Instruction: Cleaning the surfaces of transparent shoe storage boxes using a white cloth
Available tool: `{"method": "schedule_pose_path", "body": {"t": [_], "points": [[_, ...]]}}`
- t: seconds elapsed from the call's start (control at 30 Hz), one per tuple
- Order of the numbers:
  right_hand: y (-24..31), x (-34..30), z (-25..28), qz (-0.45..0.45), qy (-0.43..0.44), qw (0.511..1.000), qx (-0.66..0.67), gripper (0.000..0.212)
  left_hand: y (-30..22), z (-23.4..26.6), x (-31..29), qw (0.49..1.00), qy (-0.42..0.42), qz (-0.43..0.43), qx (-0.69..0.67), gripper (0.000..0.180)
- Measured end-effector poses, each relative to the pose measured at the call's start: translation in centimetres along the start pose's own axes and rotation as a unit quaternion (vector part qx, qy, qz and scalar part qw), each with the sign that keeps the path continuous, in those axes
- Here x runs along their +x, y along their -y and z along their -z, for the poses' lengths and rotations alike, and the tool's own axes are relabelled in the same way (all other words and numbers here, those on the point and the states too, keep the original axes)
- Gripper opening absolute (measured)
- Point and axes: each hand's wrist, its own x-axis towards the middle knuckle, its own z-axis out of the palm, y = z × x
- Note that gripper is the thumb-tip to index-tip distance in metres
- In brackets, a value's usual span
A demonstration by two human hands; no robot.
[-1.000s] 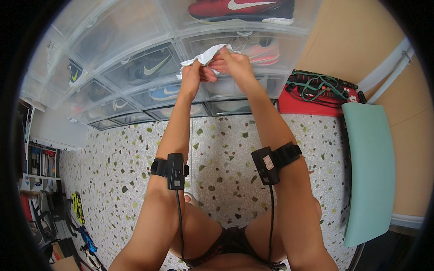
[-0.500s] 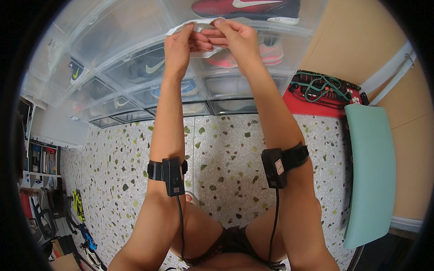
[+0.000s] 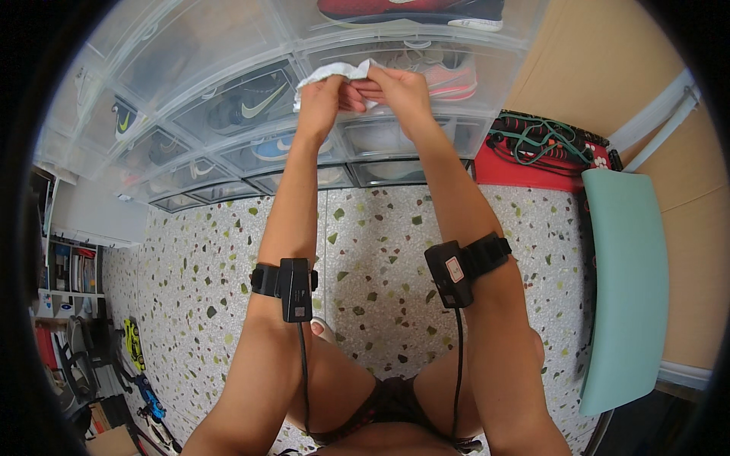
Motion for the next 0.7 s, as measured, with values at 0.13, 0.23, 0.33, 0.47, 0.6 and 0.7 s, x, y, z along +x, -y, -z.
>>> {"method": "schedule_pose_path", "body": {"t": [0.13,0.23,0.33,0.47,0.6,0.7], "points": [[-1.8,-0.2,0.8,-0.005,0.007,1.0,0.007,0.037,2.5,0.9,-0.5,0.998,0.018,0.061,0.009,0.043],[-2.8,-0.3,1.5,-0.034,0.009,0.999,-0.021,0.038,3.0,0.5,-1.1,0.997,0.01,0.08,-0.004,0.042],[-3.1,-0.9,1.0,-0.063,-0.006,0.998,-0.022,0.038,3.0,0.8,-1.2,0.996,0.003,0.093,-0.005,0.041],[-2.0,-1.1,0.2,-0.022,-0.031,0.999,-0.019,0.036,1.0,0.8,-0.8,0.996,0.019,0.092,0.006,0.043],[0.6,-0.9,-1.4,0.048,-0.026,0.998,0.027,0.033,-1.4,0.8,-0.3,0.998,0.024,0.052,-0.032,0.047],[2.2,-0.5,-2.0,0.095,-0.023,0.994,0.045,0.033,-3.0,0.2,0.2,0.999,0.027,0.024,-0.033,0.05]]}}
